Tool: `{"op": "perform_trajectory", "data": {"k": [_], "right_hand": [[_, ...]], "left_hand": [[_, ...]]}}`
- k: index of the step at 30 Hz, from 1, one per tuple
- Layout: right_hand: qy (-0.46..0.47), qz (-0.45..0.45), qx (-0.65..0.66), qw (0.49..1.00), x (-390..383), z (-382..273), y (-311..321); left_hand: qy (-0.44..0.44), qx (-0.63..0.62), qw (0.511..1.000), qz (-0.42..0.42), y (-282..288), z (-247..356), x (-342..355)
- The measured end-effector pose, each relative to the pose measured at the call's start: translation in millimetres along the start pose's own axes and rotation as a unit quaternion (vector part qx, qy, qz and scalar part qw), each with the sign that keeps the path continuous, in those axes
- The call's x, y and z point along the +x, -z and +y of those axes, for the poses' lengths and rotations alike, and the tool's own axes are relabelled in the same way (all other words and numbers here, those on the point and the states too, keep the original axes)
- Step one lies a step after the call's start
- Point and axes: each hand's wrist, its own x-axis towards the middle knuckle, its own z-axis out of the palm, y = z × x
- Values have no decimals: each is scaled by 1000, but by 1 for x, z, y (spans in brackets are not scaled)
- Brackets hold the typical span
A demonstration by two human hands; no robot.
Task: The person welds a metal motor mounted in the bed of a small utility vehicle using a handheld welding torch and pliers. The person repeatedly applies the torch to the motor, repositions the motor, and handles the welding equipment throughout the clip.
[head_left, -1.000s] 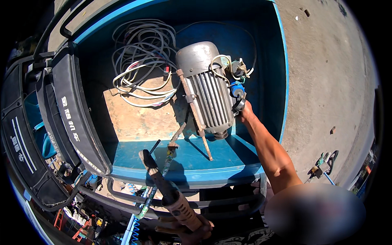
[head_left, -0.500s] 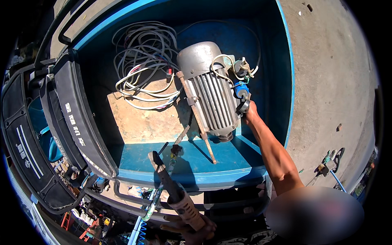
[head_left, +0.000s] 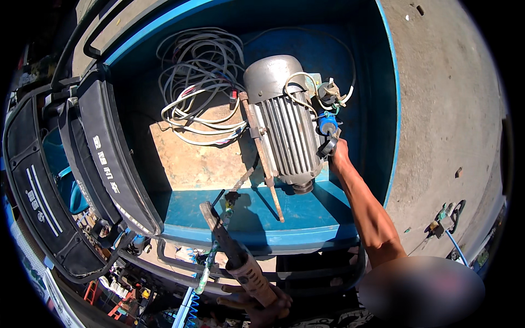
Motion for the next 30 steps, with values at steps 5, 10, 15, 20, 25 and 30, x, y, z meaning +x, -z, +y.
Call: {"op": "perform_trajectory", "data": {"k": [5, 10, 15, 20, 25, 30], "right_hand": [[-2, 13, 14, 1000, -8, -9, -13], [24, 7, -35, 999, 53, 36, 24], [37, -13, -41, 998, 67, 48, 27], [4, -69, -45, 997, 26, 16, 13], [-49, -36, 20, 998, 19, 7, 11], [-133, -40, 54, 989, 7, 9, 3]], "left_hand": [[-20, -44, 998, 32, -4, 0, 1], [-19, -46, 999, 0, 0, 3, 2], [-31, -63, 997, -27, 12, -10, 4], [49, -14, 999, 2, 10, 4, 0], [55, -48, 997, 14, 6, 7, -11], [81, 21, 996, 23, 13, 6, -29]]}}
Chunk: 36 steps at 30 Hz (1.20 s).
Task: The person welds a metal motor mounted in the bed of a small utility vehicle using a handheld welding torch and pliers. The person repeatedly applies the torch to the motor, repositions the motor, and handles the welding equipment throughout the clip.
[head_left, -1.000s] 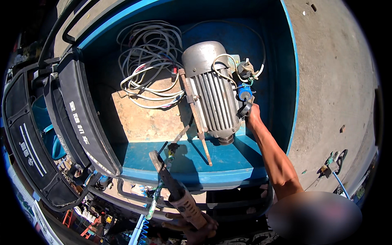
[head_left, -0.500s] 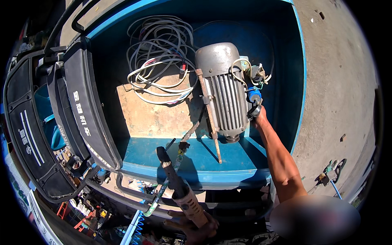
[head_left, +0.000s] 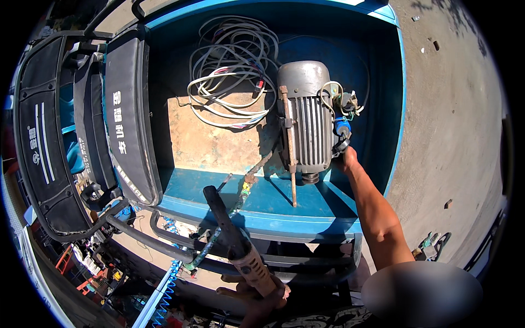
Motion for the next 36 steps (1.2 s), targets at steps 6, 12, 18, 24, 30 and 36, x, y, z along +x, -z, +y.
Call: {"op": "perform_trajectory", "data": {"k": [6, 12, 18, 24, 30, 36], "right_hand": [[-23, 15, -164, 986, 5, 3, 49], [85, -68, -384, 917, -131, -35, 28], [131, -408, -369, 825, -317, -22, 18], [133, -526, -459, 704, -449, 50, 81], [251, -446, -411, 754, -499, 147, 150], [266, -333, -267, 864, -523, 174, 223]], "left_hand": [[-143, 45, 989, -5, 1, -6, -16], [-225, -70, 972, 7, 3, -37, -38], [-197, -21, 977, -81, 29, -75, -57], [-316, -30, 939, -130, 19, -117, -69], [-363, 127, 908, -165, 21, -180, -94], [-345, 288, 828, -336, 11, -218, -103]]}}
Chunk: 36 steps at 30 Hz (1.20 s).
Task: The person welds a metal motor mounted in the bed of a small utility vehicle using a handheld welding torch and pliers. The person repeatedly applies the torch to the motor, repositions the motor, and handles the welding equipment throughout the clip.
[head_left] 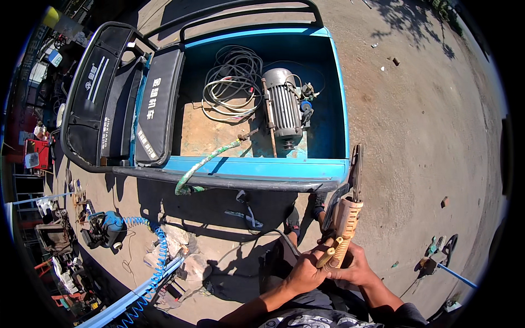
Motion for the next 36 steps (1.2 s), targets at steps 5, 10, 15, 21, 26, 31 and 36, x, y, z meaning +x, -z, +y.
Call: {"op": "perform_trajectory", "data": {"k": [5, 10, 15, 21, 26, 31, 36], "right_hand": [[29, 204, 147, 967, -53, 48, 55], [32, 377, 115, 919, -54, 133, 173], [-76, 453, 129, 879, 19, 313, 353], [-238, 521, 15, 820, 79, 504, 537], [-299, 533, -80, 788, 113, 585, 599], [-312, 516, -138, 786, 121, 631, 631], [-306, 498, -243, 774, 84, 657, 655]], "left_hand": [[-122, 9, 992, -32, -52, 2, 10], [23, 23, 998, 62, -75, -63, 19], [261, 61, 952, 149, -82, -153, 10], [406, 106, 902, 100, -125, -232, 30], [481, 39, 871, 89, -165, -260, 56], [455, 46, 887, 67, -193, -266, 84], [489, 75, 864, 90, -206, -242, 107]]}}
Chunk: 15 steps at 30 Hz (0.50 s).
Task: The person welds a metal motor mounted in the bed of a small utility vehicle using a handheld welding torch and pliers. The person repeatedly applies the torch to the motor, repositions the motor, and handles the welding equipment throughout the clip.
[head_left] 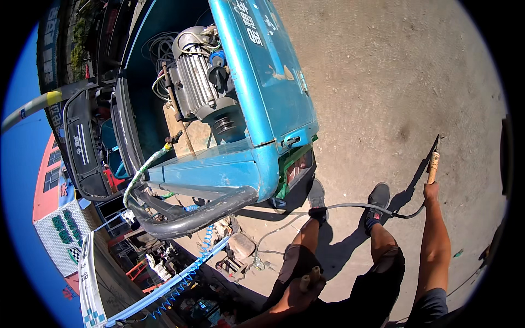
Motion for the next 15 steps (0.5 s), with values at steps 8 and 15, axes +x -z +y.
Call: {"op": "perform_trajectory", "data": {"k": [8, 15], "right_hand": [[-25, -95, -4, 995, -139, 8, 84], [-148, -213, 120, 958, -210, -86, 250]], "left_hand": [[-140, -50, 989, 3, 8, 61, -84], [-310, -301, 899, -69, 20, 130, -120]]}}
